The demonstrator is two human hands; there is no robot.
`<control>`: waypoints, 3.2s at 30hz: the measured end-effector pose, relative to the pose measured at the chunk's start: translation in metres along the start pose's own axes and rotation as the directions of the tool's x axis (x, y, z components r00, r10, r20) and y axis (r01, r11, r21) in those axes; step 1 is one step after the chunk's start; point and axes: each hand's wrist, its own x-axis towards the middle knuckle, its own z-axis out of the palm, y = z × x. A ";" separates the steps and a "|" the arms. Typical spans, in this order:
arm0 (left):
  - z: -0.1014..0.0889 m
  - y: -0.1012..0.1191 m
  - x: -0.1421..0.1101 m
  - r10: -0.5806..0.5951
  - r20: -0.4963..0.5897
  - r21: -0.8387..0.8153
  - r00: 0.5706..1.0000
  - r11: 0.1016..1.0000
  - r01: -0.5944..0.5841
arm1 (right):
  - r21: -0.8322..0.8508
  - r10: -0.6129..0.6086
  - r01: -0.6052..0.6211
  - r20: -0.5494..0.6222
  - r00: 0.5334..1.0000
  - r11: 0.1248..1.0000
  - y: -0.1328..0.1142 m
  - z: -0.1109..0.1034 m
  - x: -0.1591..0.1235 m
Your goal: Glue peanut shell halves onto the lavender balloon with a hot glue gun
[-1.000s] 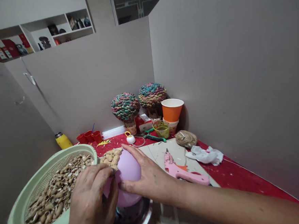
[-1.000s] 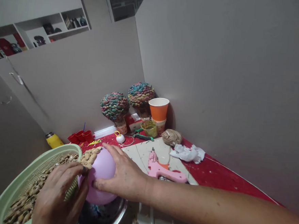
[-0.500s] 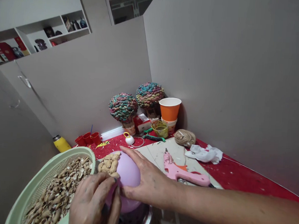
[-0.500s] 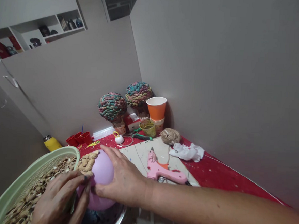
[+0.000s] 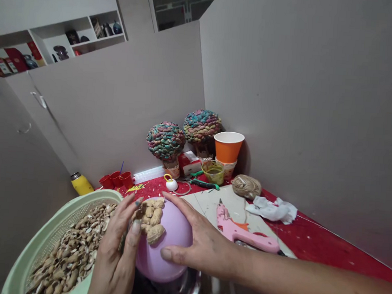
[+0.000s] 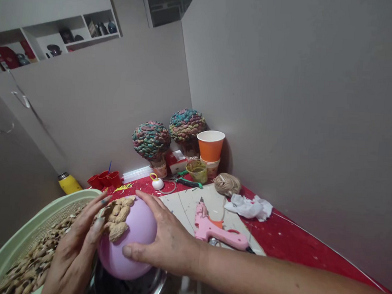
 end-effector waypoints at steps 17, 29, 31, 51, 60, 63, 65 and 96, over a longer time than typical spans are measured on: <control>0.025 -0.017 -0.004 -0.078 0.109 -0.121 0.991 0.988 0.091 | -0.425 -0.796 0.751 0.107 0.596 0.505 -0.022 -0.018 -0.004; 0.031 -0.020 -0.005 0.049 0.027 -0.034 0.998 0.998 -0.049 | -0.455 -0.722 0.778 0.342 0.601 0.432 -0.035 -0.020 0.014; 0.032 -0.021 -0.005 0.059 0.011 -0.039 0.998 0.998 -0.059 | -0.466 -0.709 0.774 0.358 0.607 0.428 -0.036 -0.021 0.014; 0.029 -0.021 -0.009 0.081 0.034 0.000 0.996 0.997 -0.081 | -0.390 -0.703 0.747 0.281 0.653 0.538 -0.030 -0.034 0.003; 0.031 -0.026 -0.010 0.118 0.015 0.014 0.993 0.993 -0.118 | -0.539 -0.764 0.706 0.166 0.623 0.459 -0.021 -0.007 -0.014; 0.031 -0.025 -0.010 0.152 0.004 0.021 0.988 0.988 -0.152 | -0.564 -0.804 0.732 0.188 0.565 0.382 -0.021 -0.001 -0.008; 0.032 -0.025 -0.009 0.166 0.000 0.025 0.986 0.986 -0.166 | -0.565 -0.798 0.740 0.221 0.561 0.363 -0.020 -0.001 -0.004; 0.035 -0.032 -0.014 0.045 0.097 -0.028 0.994 0.999 -0.042 | -0.511 -0.739 0.693 0.152 0.656 0.509 -0.019 -0.021 -0.021</control>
